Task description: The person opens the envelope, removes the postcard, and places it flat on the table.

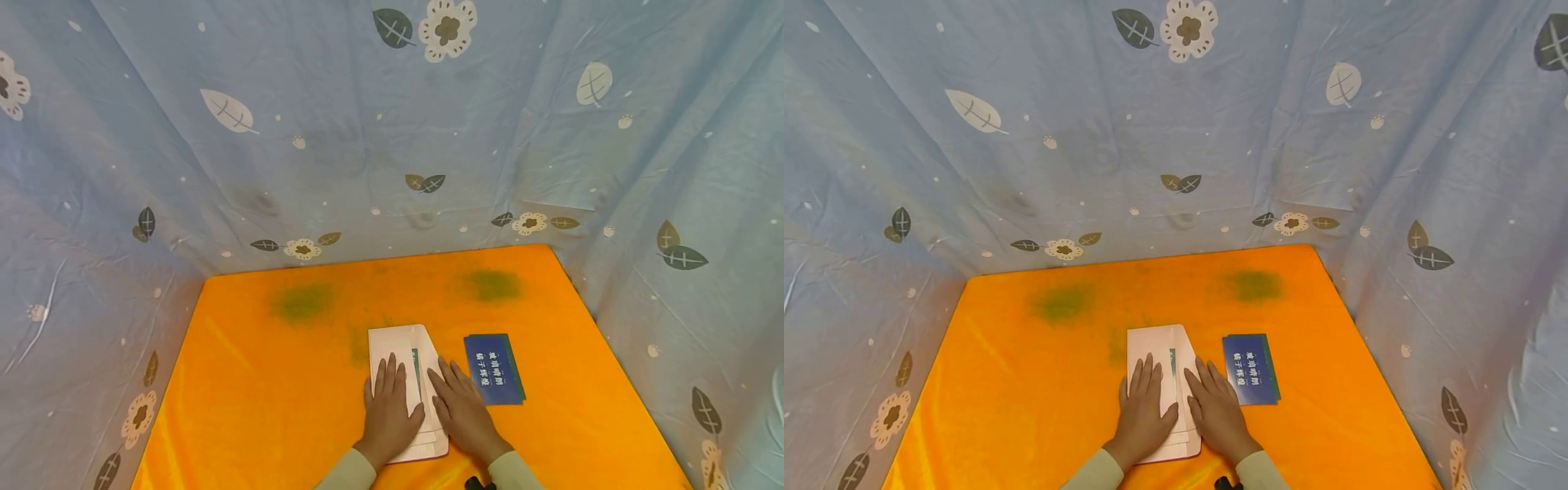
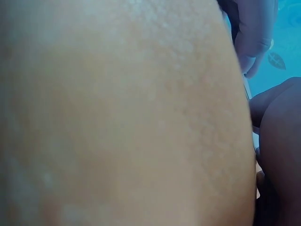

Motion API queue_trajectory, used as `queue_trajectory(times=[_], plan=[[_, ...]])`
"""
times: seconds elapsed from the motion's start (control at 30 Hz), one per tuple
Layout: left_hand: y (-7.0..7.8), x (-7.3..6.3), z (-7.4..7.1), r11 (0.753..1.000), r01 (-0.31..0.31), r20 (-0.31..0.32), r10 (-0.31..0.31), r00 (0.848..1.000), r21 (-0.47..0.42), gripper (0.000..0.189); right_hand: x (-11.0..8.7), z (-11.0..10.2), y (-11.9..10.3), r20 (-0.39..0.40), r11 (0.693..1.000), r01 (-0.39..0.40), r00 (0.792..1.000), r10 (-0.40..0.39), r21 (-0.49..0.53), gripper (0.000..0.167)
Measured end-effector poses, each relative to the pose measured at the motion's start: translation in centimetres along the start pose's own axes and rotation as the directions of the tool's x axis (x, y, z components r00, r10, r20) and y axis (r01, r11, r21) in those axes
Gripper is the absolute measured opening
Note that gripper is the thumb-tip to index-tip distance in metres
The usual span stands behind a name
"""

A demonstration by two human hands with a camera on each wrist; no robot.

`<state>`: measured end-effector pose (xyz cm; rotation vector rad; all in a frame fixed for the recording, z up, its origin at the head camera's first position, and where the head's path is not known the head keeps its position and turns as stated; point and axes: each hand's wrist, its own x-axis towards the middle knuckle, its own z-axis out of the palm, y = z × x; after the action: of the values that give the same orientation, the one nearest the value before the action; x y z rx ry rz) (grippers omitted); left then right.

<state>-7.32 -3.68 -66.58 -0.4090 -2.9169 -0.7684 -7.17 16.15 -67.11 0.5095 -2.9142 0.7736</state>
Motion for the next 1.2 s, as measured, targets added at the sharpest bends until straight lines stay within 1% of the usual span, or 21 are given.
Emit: queue_trajectory(times=[0.13,0.3,0.4,0.47,0.6,0.73,0.83,0.93,1.07,1.2], plan=[[0.0,0.0,0.2,1.0,-0.025,-0.033,0.025,0.999,-0.014,0.07,0.0,-0.1,0.0,-0.003,1.0,0.002,1.0,-0.002,0.002,0.054],[-0.1,0.1,0.6,0.997,-0.073,-0.083,0.069,0.994,-0.039,0.044,0.0,-0.1,0.0,-0.006,1.0,0.007,1.0,-0.007,0.002,0.054],[-0.2,0.1,0.8,0.995,-0.089,-0.098,0.084,0.992,-0.049,0.033,0.0,0.0,0.0,-0.003,1.0,0.013,1.0,-0.013,-0.009,0.054],[-0.2,0.1,0.9,0.995,-0.093,-0.099,0.089,0.991,-0.043,0.031,0.0,-0.1,0.0,-0.007,1.0,0.019,1.0,-0.019,-0.014,0.054],[-0.2,0.1,1.0,0.995,-0.102,-0.096,0.099,0.99,-0.022,0.036,0.0,0.0,0.1,-0.019,1.0,0.025,1.0,-0.025,-0.006,0.054],[-0.2,0.1,1.0,0.995,-0.102,-0.105,0.101,0.989,-0.011,0.04,0.1,0.0,0.1,-0.017,1.0,0.022,1.0,-0.022,0.011,0.053],[-0.3,0.0,1.2,0.994,-0.108,-0.122,0.106,0.987,-0.007,0.039,0.0,0.0,0.0,-0.011,1.0,0.019,1.0,-0.019,0.01,0.053],[-0.5,-0.1,1.5,0.991,-0.13,-0.151,0.124,0.981,-0.027,0.033,0.0,-0.1,0.0,-0.01,1.0,0.019,1.0,-0.019,0.003,0.053],[-0.6,-0.2,1.7,0.984,-0.164,-0.183,0.149,0.972,-0.073,0.016,0.0,-0.1,0.0,-0.022,1.0,0.026,0.999,-0.026,0.001,0.053],[-0.7,-0.3,1.7,0.981,-0.179,-0.186,0.162,0.969,-0.079,0.007,0.0,-0.1,0.0,-0.028,1.0,0.029,0.999,-0.029,0.003,0.053]])
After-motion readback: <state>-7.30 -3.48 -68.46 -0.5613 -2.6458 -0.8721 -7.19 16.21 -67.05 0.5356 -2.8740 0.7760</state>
